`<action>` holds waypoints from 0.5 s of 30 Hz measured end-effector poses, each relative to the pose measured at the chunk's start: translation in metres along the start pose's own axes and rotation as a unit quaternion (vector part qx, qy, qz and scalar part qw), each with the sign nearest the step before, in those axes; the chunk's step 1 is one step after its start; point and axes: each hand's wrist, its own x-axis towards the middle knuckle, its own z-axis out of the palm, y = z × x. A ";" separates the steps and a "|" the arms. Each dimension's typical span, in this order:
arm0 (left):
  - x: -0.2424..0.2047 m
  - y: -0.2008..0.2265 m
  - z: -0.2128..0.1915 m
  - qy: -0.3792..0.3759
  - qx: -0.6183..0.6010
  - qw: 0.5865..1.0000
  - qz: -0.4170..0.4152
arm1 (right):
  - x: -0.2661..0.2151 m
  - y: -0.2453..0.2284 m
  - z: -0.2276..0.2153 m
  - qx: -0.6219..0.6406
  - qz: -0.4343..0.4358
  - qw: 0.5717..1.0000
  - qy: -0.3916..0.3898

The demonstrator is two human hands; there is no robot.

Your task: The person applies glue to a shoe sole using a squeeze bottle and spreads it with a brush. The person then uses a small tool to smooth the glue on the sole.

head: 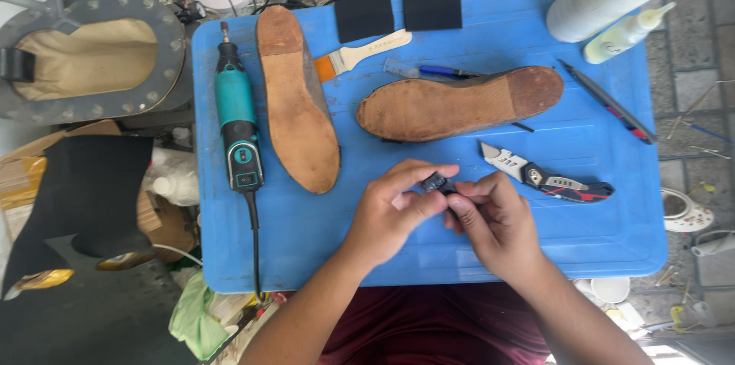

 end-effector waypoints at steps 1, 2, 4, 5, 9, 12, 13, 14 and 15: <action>-0.002 0.003 0.005 0.027 0.098 0.993 0.067 | 0.002 -0.004 0.001 0.006 -0.004 1.000 -0.009; -0.004 0.006 0.010 0.056 0.194 0.971 0.130 | 0.002 -0.009 0.004 0.014 -0.006 1.000 -0.018; -0.006 0.010 0.012 0.082 0.216 0.969 0.088 | 0.002 -0.022 -0.001 -0.068 -0.043 0.997 -0.009; -0.006 0.011 0.011 0.095 0.228 0.967 0.067 | 0.002 -0.031 -0.008 -0.158 -0.077 0.984 0.009; 0.000 0.007 0.002 0.120 0.251 0.960 -0.030 | 0.027 -0.046 -0.071 -0.332 -0.092 0.913 0.217; 0.000 0.003 -0.003 0.154 0.367 0.917 0.031 | 0.068 -0.034 -0.127 -0.368 -0.083 0.875 0.303; 0.000 0.002 -0.004 0.158 0.395 0.903 0.055 | 0.084 -0.024 -0.141 -0.381 -0.090 0.874 0.289; -0.005 0.002 -0.004 0.158 0.425 0.888 0.072 | 0.094 -0.013 -0.155 -0.392 -0.089 0.874 0.274; -0.008 0.002 -0.004 0.162 0.453 0.872 0.088 | 0.098 -0.001 -0.169 -0.403 -0.087 0.874 0.258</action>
